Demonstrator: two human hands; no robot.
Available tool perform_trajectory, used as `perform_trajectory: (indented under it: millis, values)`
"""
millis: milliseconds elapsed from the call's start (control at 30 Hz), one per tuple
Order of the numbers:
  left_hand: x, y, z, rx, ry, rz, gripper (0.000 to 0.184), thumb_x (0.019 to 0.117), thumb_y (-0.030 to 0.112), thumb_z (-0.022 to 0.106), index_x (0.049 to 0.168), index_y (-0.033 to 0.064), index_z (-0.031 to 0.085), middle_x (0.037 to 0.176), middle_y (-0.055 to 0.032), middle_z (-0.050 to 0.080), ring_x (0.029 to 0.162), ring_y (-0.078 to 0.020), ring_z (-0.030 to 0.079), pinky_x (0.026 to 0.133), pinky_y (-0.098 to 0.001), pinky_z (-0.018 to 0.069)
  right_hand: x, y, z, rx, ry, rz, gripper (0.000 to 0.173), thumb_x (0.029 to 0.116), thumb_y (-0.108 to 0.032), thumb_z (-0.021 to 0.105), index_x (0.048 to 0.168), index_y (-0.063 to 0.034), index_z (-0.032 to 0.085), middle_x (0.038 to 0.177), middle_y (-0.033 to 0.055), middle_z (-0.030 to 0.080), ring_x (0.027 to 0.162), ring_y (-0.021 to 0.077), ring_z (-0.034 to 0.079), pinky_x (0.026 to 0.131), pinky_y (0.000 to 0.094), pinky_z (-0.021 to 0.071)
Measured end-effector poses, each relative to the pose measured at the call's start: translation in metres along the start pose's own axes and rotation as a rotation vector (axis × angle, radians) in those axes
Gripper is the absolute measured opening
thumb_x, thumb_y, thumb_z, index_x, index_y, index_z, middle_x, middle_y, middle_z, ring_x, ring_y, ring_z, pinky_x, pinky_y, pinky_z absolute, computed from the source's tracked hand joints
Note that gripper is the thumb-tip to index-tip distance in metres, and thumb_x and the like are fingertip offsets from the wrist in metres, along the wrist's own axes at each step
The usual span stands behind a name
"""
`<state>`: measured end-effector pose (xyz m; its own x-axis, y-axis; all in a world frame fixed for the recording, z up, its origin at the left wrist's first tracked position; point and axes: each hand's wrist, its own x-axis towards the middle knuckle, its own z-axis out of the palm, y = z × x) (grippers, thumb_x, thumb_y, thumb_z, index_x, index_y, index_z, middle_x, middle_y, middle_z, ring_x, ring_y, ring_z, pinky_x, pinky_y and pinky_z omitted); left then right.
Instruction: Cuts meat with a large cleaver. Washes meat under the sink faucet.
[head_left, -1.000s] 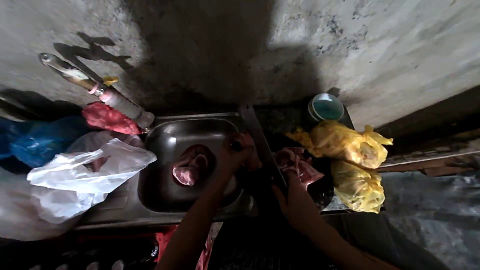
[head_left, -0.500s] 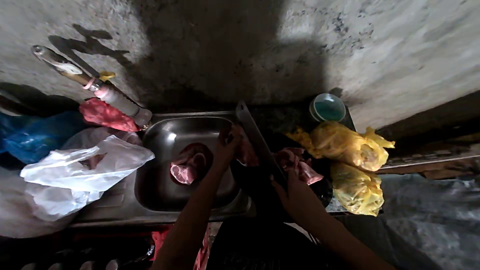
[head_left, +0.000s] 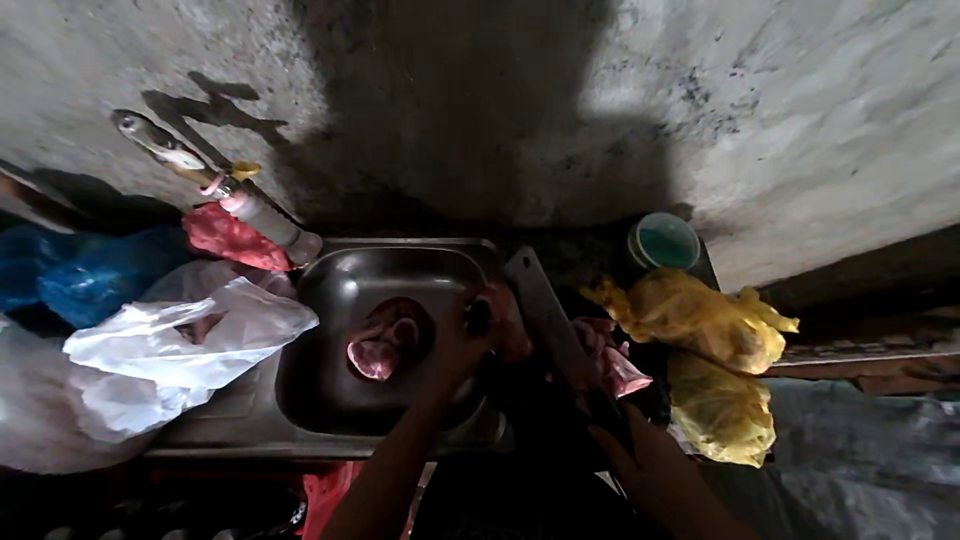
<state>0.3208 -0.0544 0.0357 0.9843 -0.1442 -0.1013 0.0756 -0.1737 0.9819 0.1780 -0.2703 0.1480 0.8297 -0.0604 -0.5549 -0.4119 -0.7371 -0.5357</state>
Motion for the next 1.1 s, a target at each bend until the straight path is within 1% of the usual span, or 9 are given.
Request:
perform_trajectory:
  millis: [133,267,533,667,767,833,900,1000,1100]
  values:
    - [0.004,0.008,-0.004,0.010,-0.028,-0.029,0.063,0.0801,0.011,0.083,0.132,-0.0054,0.053,0.116,-0.0180,0.065,0.097,-0.0181,0.067,0.083,-0.0340,0.0588,-0.003,-0.005,0.006,-0.042,-0.003,0.030,0.059,0.1063,-0.032,0.055,0.146,0.0099,0.042,0.090,0.0276,0.068,0.086,0.0450,0.069,0.080,0.0588,0.0537]
    - [0.006,0.019,0.000,0.056,-0.044,-0.081,0.062,0.0788,0.013,0.083,0.129,-0.0042,0.052,0.105,-0.0150,0.066,0.090,-0.0173,0.067,0.080,-0.0345,0.0578,-0.003,0.001,0.007,-0.050,0.014,0.041,0.055,0.1063,-0.033,0.055,0.138,0.0118,0.048,0.091,0.0279,0.068,0.088,0.0440,0.069,0.080,0.0582,0.0539]
    - [-0.001,0.029,0.006,0.064,0.001,-0.079,0.057,0.0796,0.008,0.080,0.127,-0.0046,0.051,0.104,-0.0155,0.064,0.089,-0.0167,0.066,0.078,-0.0331,0.0564,-0.010,0.001,0.007,-0.100,0.066,-0.001,0.053,0.1065,-0.035,0.053,0.130,0.0124,0.053,0.087,0.0282,0.067,0.084,0.0465,0.069,0.076,0.0602,0.0543]
    - [0.002,0.025,0.009,0.026,0.022,-0.075,0.059,0.0789,0.008,0.080,0.129,-0.0048,0.052,0.110,-0.0181,0.064,0.094,-0.0201,0.065,0.081,-0.0364,0.0566,0.011,-0.010,0.013,-0.033,0.099,0.001,0.056,0.1070,-0.034,0.054,0.147,0.0036,0.044,0.102,0.0276,0.069,0.094,0.0445,0.070,0.085,0.0599,0.0542]
    - [0.002,0.023,0.007,0.055,-0.004,-0.091,0.061,0.0785,0.007,0.082,0.131,-0.0027,0.052,0.110,-0.0190,0.064,0.092,-0.0226,0.066,0.080,-0.0395,0.0571,0.040,-0.030,0.016,-0.018,0.099,-0.010,0.059,0.1077,-0.035,0.051,0.146,0.0093,0.043,0.122,0.0301,0.064,0.114,0.0432,0.064,0.100,0.0574,0.0492]
    - [0.006,0.016,0.001,0.042,-0.008,-0.088,0.060,0.0814,0.006,0.080,0.133,-0.0035,0.051,0.113,-0.0195,0.063,0.094,-0.0235,0.065,0.081,-0.0400,0.0566,0.052,-0.038,0.017,-0.072,0.086,-0.018,0.058,0.1080,-0.039,0.049,0.142,0.0080,0.046,0.117,0.0287,0.066,0.112,0.0431,0.065,0.098,0.0579,0.0499]
    - [0.011,0.008,-0.003,-0.002,0.014,-0.094,0.053,0.0824,0.005,0.078,0.129,-0.0025,0.053,0.112,-0.0177,0.062,0.090,-0.0216,0.065,0.078,-0.0383,0.0571,0.047,-0.035,0.022,-0.101,0.088,-0.028,0.059,0.1077,-0.040,0.050,0.141,0.0093,0.047,0.118,0.0308,0.064,0.112,0.0449,0.065,0.098,0.0575,0.0498]
    - [0.015,0.008,-0.007,-0.088,0.062,-0.184,0.047,0.0892,0.001,0.073,0.131,-0.0031,0.051,0.112,-0.0182,0.059,0.087,-0.0204,0.062,0.075,-0.0360,0.0554,0.033,-0.018,0.035,-0.100,0.089,-0.016,0.062,0.1072,-0.036,0.052,0.148,0.0093,0.041,0.136,0.0332,0.055,0.120,0.0459,0.062,0.100,0.0557,0.0507]
    - [0.019,0.007,-0.005,-0.117,0.044,-0.211,0.043,0.0929,0.005,0.069,0.131,-0.0015,0.050,0.112,-0.0166,0.058,0.089,-0.0203,0.061,0.076,-0.0363,0.0556,0.040,-0.015,0.038,-0.097,0.145,-0.040,0.060,0.1063,-0.035,0.054,0.143,0.0122,0.046,0.129,0.0340,0.060,0.119,0.0471,0.061,0.103,0.0572,0.0474]
